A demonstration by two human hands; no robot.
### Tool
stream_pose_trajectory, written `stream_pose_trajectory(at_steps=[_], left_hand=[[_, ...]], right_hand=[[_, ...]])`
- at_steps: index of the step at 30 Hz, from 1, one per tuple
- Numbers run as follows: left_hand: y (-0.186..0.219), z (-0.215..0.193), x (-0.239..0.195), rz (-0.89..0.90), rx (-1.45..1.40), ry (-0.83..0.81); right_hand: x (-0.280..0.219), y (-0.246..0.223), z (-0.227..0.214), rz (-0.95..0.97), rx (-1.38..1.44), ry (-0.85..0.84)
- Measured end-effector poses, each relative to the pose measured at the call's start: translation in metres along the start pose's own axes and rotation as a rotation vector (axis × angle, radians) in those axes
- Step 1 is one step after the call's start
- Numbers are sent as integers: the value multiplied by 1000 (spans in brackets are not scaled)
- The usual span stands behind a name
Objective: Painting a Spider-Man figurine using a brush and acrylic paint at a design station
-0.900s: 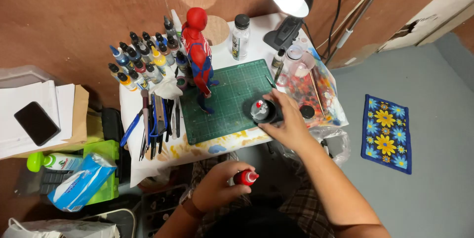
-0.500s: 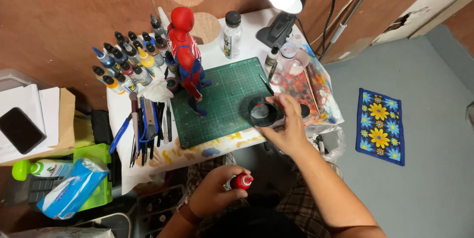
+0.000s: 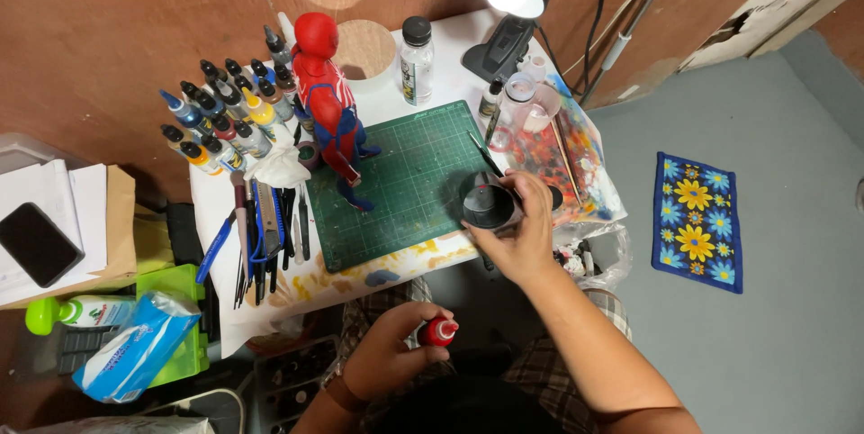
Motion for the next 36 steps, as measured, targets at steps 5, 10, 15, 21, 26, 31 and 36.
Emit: stream_pose_trajectory(at_steps=[5, 10, 15, 21, 26, 31, 36], left_hand=[[1, 1, 3, -24, -36, -2], [4, 2, 0, -119, -110, 16], [3, 1, -1, -106, -70, 14], [3, 3, -2, -127, -92, 16], [2, 4, -3, -92, -83, 20], [-2, 5, -7, -94, -87, 29], [-4, 5, -9, -79, -83, 53]], right_hand=[[-11, -3, 7, 142, 39, 129], [-15, -11, 7, 258, 87, 148], [-20, -9, 7, 313, 2, 158], [-24, -7, 7, 284, -7, 159], [-27, -3, 7, 291, -46, 139], [-21, -9, 7, 488, 127, 126], [-2, -3, -1, 1010, 1589, 333]])
Point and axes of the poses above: each hand's wrist, its own x-axis towards the middle knuckle, its own z-axis out of the palm, y = z × x, the point moved 1 cm from there along x, towards the middle knuckle
